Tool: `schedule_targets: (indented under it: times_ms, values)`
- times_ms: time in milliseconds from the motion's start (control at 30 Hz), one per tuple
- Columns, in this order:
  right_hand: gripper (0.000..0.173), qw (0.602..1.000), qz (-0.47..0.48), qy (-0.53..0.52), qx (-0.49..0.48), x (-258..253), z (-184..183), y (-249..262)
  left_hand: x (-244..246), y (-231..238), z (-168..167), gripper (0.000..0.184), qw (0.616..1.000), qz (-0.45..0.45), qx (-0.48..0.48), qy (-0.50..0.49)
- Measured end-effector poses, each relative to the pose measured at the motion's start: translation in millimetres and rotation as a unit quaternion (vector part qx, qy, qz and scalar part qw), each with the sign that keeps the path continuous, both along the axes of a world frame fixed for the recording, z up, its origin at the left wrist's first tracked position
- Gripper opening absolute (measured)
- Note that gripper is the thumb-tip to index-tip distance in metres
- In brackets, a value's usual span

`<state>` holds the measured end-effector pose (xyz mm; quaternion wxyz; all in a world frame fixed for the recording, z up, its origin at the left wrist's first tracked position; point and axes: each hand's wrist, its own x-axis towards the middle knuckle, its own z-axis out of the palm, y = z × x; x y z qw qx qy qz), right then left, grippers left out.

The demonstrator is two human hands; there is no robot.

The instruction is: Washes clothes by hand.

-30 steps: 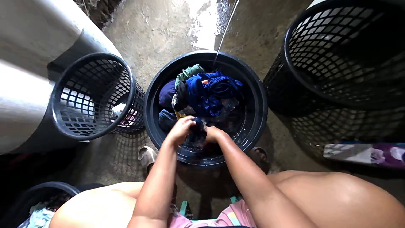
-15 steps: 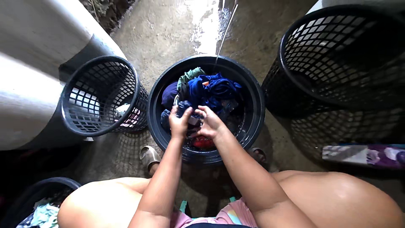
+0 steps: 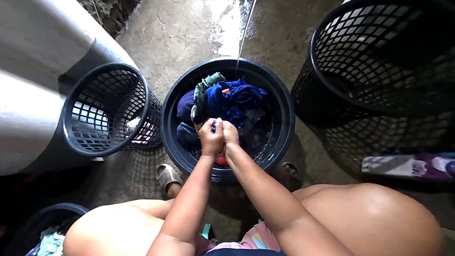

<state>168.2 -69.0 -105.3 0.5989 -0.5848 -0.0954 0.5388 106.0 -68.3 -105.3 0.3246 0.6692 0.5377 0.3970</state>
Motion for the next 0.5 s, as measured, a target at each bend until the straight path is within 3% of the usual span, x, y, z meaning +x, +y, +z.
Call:
schedule_targets:
  times_ms: [133, 333, 433, 500]
  values:
    - [0.034, 0.998, -0.025, -0.014, 0.048, -2, -3, 1, -1, 2, 2, 0.028, 0.999, -0.006, -0.015, -0.036]
    - [0.039, 0.992, 0.018, -0.071, 0.100, -4, -5, -1, -7, 2, 6, 0.035, 0.997, 0.006, -0.043, -0.069]
    - [0.032, 0.985, 0.147, -0.023, 0.086, -1, 13, -2, -25, 18, 33, 0.030, 0.998, 0.005, -0.045, -0.045]
    - [0.053, 0.950, 0.288, 0.068, 0.105, 8, 32, 3, -57, 39, 64, 0.030, 1.000, 0.022, 0.004, 0.001]
